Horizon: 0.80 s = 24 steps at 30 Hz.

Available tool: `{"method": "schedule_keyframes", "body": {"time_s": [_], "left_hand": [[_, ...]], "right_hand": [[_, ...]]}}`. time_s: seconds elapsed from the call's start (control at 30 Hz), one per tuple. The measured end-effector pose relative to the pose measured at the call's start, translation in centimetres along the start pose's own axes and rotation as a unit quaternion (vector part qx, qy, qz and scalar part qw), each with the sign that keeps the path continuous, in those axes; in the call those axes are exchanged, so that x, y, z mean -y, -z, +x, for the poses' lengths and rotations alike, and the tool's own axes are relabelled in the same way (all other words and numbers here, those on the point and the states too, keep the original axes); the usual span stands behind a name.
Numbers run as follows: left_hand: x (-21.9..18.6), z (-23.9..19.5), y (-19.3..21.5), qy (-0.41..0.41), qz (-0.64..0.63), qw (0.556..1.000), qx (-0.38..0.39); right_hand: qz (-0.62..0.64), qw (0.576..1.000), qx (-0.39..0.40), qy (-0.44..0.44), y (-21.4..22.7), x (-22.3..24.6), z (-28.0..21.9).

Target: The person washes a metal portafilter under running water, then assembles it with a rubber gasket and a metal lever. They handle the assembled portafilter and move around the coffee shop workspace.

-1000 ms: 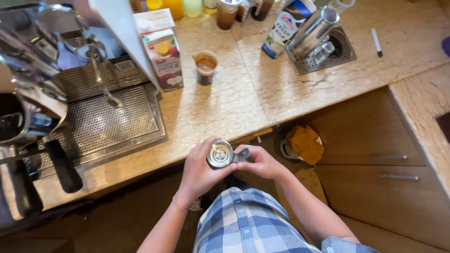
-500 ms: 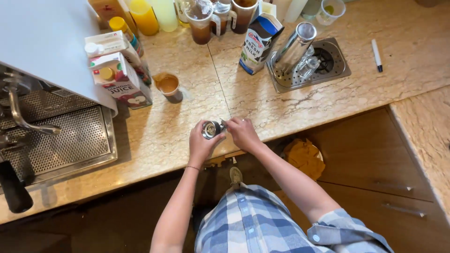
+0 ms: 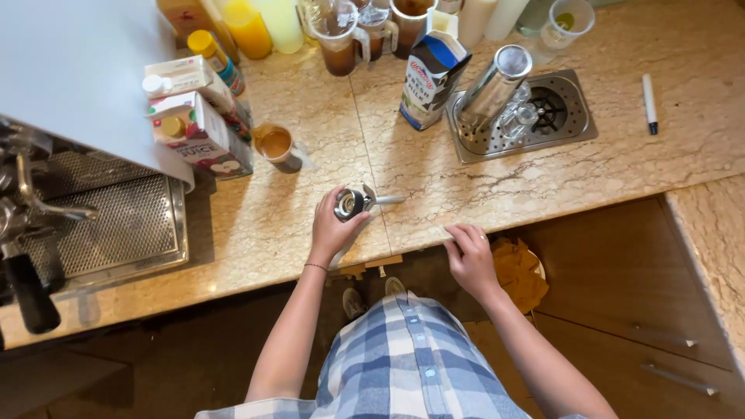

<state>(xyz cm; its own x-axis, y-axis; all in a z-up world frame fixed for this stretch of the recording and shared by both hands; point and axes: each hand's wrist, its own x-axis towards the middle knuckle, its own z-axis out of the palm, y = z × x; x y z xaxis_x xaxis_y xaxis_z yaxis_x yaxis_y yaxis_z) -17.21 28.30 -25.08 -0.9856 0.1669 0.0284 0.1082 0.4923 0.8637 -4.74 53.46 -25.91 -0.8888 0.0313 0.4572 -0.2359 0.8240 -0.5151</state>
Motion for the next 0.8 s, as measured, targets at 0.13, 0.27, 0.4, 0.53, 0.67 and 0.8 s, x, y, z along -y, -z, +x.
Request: {"method": "schedule_keyframes", "body": {"time_s": [0.13,0.27,0.4,0.53,0.67,0.8], "left_hand": [[2.8,1.4,-0.5,0.022,0.015,0.999,0.036],[-0.3,1.8,0.5,0.052,0.075,0.992,0.088],[0.4,1.5,-0.2,0.015,0.098,0.990,0.103],[0.7,1.5,-0.4,-0.042,0.098,0.990,0.097],[0.1,4.3,-2.8,-0.164,0.066,0.952,0.250],[-4.7,8.4,-3.3,-0.273,-0.041,0.851,0.447]], "right_hand": [[-0.003,0.993,-0.003,-0.116,2.1,-0.7,-4.2],[-0.009,0.978,0.001,-0.211,2.0,-0.9,-7.5],[-0.028,0.963,-0.027,-0.265,1.3,0.6,-8.8],[0.018,0.935,0.001,-0.354,4.0,3.4,-9.0],[0.196,0.861,0.116,-0.455,13.9,7.9,-6.9],[0.309,0.875,0.037,-0.372,21.3,9.6,-9.8]]}}
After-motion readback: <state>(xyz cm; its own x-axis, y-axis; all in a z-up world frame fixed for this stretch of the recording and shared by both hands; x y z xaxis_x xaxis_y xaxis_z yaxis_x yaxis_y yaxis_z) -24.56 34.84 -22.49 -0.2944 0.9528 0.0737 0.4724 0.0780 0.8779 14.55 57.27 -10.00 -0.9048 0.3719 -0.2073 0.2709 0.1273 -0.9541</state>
